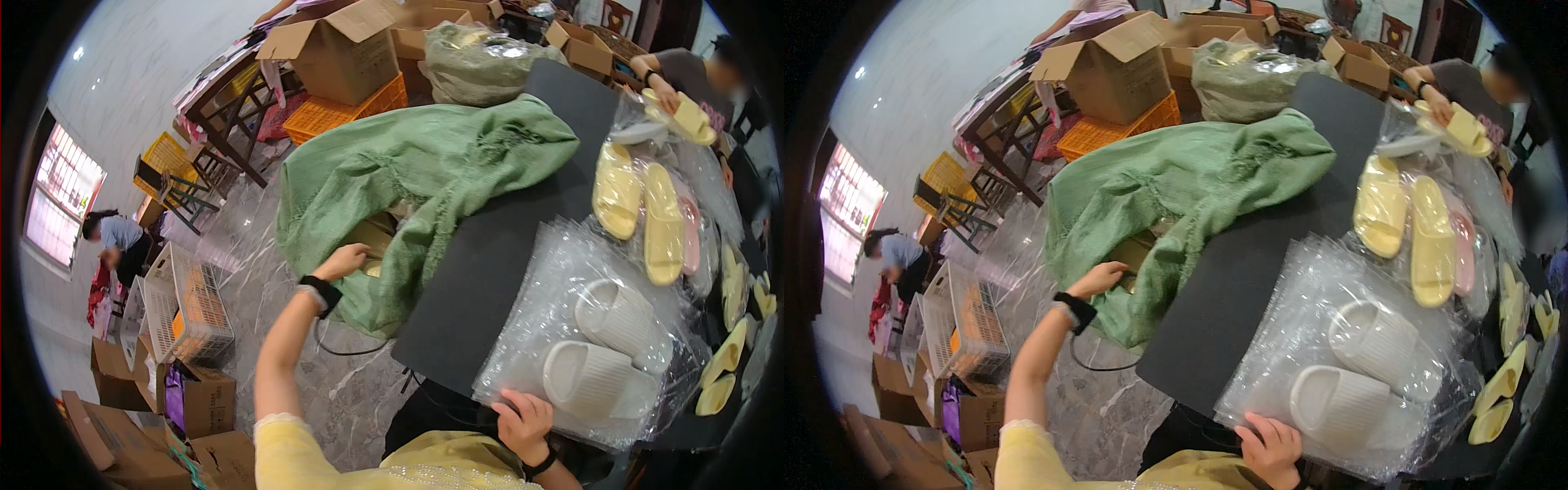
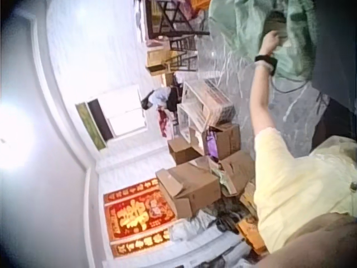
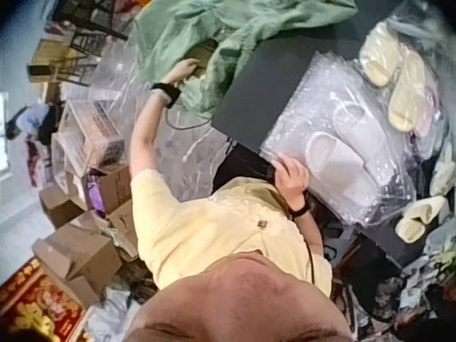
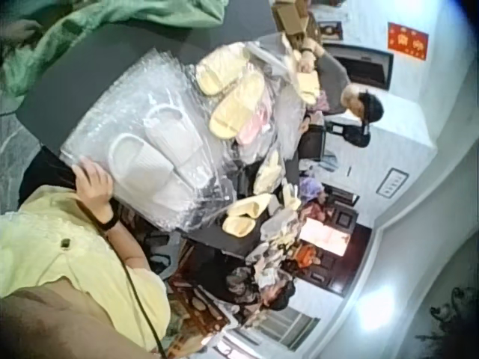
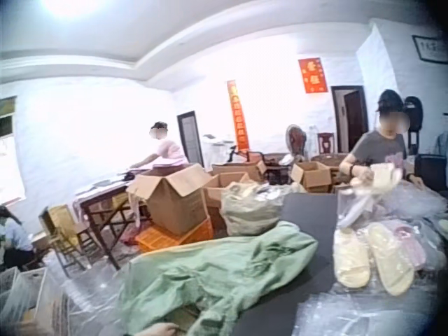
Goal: The recorder is picking up sandals from a large sack and placing them into clear plastic bags on a table in a manufacturing facility.
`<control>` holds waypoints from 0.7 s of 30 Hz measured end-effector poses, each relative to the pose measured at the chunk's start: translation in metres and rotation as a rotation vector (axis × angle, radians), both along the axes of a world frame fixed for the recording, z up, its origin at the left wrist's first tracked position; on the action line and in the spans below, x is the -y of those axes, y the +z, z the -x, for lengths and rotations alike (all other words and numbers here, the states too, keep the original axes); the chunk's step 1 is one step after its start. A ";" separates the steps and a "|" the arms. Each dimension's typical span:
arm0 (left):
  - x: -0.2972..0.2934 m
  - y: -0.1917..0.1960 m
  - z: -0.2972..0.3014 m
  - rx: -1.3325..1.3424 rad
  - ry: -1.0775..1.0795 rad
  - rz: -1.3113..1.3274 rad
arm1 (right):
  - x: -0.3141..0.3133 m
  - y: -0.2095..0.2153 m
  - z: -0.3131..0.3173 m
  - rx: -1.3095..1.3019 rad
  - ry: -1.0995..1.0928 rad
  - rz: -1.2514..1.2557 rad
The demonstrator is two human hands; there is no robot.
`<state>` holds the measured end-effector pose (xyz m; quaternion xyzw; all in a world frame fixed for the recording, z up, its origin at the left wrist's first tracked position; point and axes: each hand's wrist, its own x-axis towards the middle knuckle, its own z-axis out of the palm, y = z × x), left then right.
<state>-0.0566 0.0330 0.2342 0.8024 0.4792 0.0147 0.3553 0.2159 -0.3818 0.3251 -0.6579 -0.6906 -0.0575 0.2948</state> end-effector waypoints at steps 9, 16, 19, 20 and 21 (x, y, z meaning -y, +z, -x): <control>-0.087 -0.082 -0.055 -0.184 0.219 0.280 | -0.003 0.020 0.003 0.017 -0.037 0.059; -0.205 0.048 -0.037 0.492 0.488 -0.887 | -0.002 0.020 0.001 0.001 -0.002 0.090; -0.215 0.085 -0.058 0.652 0.734 -1.046 | -0.003 0.019 -0.003 0.003 0.006 0.129; -0.216 0.066 -0.060 0.562 0.838 -0.885 | -0.004 0.017 -0.004 0.015 0.016 0.121; -0.216 0.037 -0.056 0.464 0.937 -0.733 | -0.004 0.016 -0.005 0.021 0.034 0.105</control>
